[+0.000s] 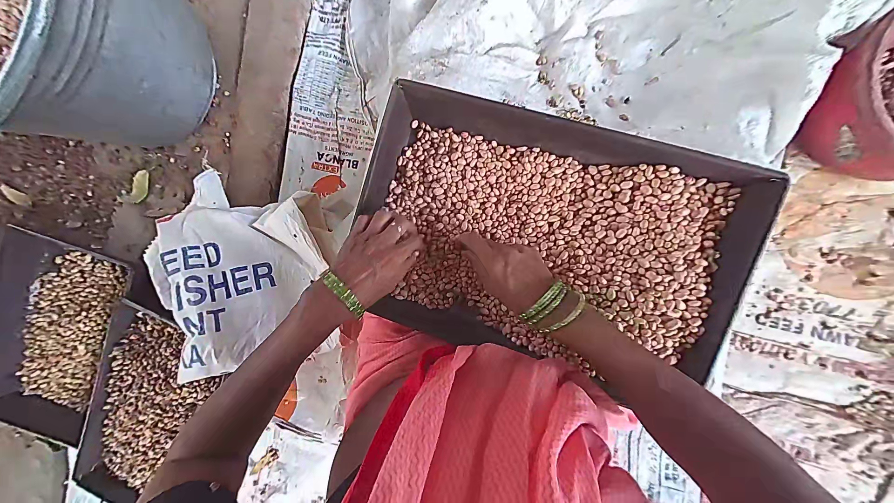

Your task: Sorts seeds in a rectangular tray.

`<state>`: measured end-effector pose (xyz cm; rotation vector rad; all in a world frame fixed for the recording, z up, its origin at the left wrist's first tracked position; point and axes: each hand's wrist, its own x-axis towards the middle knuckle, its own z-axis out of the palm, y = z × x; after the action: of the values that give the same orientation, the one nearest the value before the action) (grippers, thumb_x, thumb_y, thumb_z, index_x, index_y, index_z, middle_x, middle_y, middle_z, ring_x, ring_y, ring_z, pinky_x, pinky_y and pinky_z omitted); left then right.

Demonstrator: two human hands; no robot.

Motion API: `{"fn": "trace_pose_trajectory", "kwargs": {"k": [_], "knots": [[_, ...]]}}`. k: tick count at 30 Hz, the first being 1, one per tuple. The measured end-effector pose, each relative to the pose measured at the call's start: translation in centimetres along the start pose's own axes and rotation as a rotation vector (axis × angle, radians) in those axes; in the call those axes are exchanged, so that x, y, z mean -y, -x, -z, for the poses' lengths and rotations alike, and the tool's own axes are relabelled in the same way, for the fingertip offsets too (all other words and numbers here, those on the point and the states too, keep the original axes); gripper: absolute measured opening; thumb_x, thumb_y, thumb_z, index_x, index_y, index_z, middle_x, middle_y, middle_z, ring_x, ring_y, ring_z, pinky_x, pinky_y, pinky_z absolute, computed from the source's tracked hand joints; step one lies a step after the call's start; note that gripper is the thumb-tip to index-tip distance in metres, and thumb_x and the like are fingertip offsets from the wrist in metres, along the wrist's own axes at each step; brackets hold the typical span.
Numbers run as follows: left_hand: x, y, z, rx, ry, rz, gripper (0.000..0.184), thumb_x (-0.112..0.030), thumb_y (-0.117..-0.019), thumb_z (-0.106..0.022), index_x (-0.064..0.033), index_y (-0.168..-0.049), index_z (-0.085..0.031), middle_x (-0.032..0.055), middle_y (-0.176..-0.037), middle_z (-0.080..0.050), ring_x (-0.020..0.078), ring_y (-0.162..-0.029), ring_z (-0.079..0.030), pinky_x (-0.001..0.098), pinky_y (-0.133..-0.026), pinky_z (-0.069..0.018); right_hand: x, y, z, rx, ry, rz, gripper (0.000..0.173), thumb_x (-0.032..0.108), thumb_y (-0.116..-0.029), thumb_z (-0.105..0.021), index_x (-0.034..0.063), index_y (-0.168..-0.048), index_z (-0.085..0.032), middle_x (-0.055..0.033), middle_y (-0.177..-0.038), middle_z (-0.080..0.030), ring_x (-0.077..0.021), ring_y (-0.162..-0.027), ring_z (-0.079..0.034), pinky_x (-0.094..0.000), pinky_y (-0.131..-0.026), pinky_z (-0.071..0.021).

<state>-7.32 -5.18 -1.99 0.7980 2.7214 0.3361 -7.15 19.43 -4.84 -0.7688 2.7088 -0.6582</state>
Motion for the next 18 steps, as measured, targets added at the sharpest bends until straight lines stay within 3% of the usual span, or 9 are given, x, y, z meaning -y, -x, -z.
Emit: {"fn": "trace_pose_trajectory", "kwargs": {"k": [3,5,8,10,11,13,15,16,18], "knots": [[-0.5,3.4,1.3,0.072,0.071,0.069,0.025,-0.027,-0.0995,-0.062,-0.0119,-0.116,-0.074,0.0111,-0.138,-0.062,0.0374,-0.136,-0.050,0.0578,-0.103,-0.0427,0.3,-1.0,-1.0,-0.027,0.184,0.110,0.022,0.003,-0.1001,-0.057,0.0011,-0.120,-0.066,-0.0200,-0.084,-0.069,-0.0395,-0.066,-0.071,-0.0493,-0.050,-0.0544],[-0.8,4.8,1.7,0.046,0.149,0.084,0.028,-0.030,-0.1001,-0.060,-0.0116,-0.114,-0.075,0.0106,-0.138,-0.063,0.0371,-0.134,-0.052,0.0571,-0.101,-0.0448,1.0,-1.3,-0.7,0.050,0.238,0.114,0.025,-0.004,-0.0959,-0.059,-0.0011,-0.121,-0.064,-0.0217,-0.088,-0.069,-0.0406,-0.069,-0.071,-0.0490,-0.051,-0.0548],[-1.2,5.5,1.6,0.046,0.236,0.090,0.032,-0.033,-0.1033,-0.054,-0.0124,-0.113,-0.076,0.0088,-0.133,-0.067,0.0324,-0.125,-0.061,0.0531,-0.101,-0.0480,1.9,-1.7,-0.2,0.139,0.243,0.052,0.025,-0.001,-0.0965,-0.062,-0.0006,-0.122,-0.061,-0.0215,-0.090,-0.069,-0.0409,-0.072,-0.072,-0.0505,-0.053,-0.0550],[-1.6,5.5,1.7,0.065,0.283,0.099,0.032,-0.031,-0.1040,-0.052,-0.0104,-0.112,-0.076,0.0101,-0.125,-0.071,0.0309,-0.118,-0.066,0.0521,-0.098,-0.0503,1.9,-1.7,0.7,0.173,-0.010,-0.072,0.020,0.009,-0.1043,-0.054,0.0001,-0.120,-0.062,-0.0202,-0.084,-0.071,-0.0396,-0.071,-0.072,-0.0536,-0.060,-0.0565],[-1.7,5.5,1.8,0.078,0.301,0.112,0.032,-0.030,-0.1047,-0.052,-0.0097,-0.112,-0.075,0.0105,-0.122,-0.071,0.0306,-0.116,-0.067,0.0519,-0.097,-0.0511,1.4,-1.5,1.6,0.189,-0.246,-0.124,0.021,0.013,-0.1063,-0.052,0.0010,-0.119,-0.063,-0.0169,-0.078,-0.068,-0.0334,-0.065,-0.068,-0.0492,-0.059,-0.0550],[-1.9,5.7,2.0,0.080,0.312,0.130,0.032,-0.029,-0.1050,-0.051,-0.0083,-0.112,-0.075,0.0122,-0.117,-0.072,0.0321,-0.111,-0.069,0.0522,-0.094,-0.0535,-0.5,-0.3,3.2,0.226,-0.856,-0.222,0.020,0.017,-0.1064,-0.046,0.0090,-0.112,-0.063,0.0016,-0.063,-0.050,-0.0066,-0.048,-0.042,-0.0227,-0.045,-0.0365],[-1.9,5.9,2.0,0.071,0.310,0.133,0.033,-0.030,-0.1048,-0.051,-0.0085,-0.112,-0.075,0.0131,-0.114,-0.073,0.0327,-0.107,-0.070,0.0522,-0.091,-0.0550,-2.3,0.7,4.5,0.292,-1.392,-0.327,0.029,0.023,-0.1051,-0.034,0.0163,-0.106,-0.062,0.0125,-0.055,-0.040,0.0052,-0.039,-0.032,-0.0110,-0.037,-0.0284],[-1.8,5.9,1.9,0.067,0.306,0.131,0.033,-0.030,-0.1046,-0.051,-0.0087,-0.112,-0.075,0.0132,-0.113,-0.073,0.0327,-0.105,-0.070,0.0522,-0.089,-0.0552,-3.0,0.9,4.8,0.279,-1.493,-0.364,0.036,0.030,-0.1071,-0.029,0.0181,-0.102,-0.063,0.0136,-0.054,-0.040,0.0059,-0.038,-0.031,-0.0101,-0.036,-0.0283],[-1.8,5.8,1.9,0.065,0.312,0.138,0.032,-0.030,-0.1042,-0.051,-0.0089,-0.112,-0.075,0.0130,-0.112,-0.073,0.0325,-0.105,-0.070,0.0527,-0.088,-0.0551,-3.2,0.5,4.8,0.137,-1.379,-0.409,0.042,0.039,-0.1106,-0.030,0.0195,-0.088,-0.060,0.0125,-0.052,-0.039,0.0036,-0.037,-0.028,-0.0127,-0.036,-0.0260]]}}
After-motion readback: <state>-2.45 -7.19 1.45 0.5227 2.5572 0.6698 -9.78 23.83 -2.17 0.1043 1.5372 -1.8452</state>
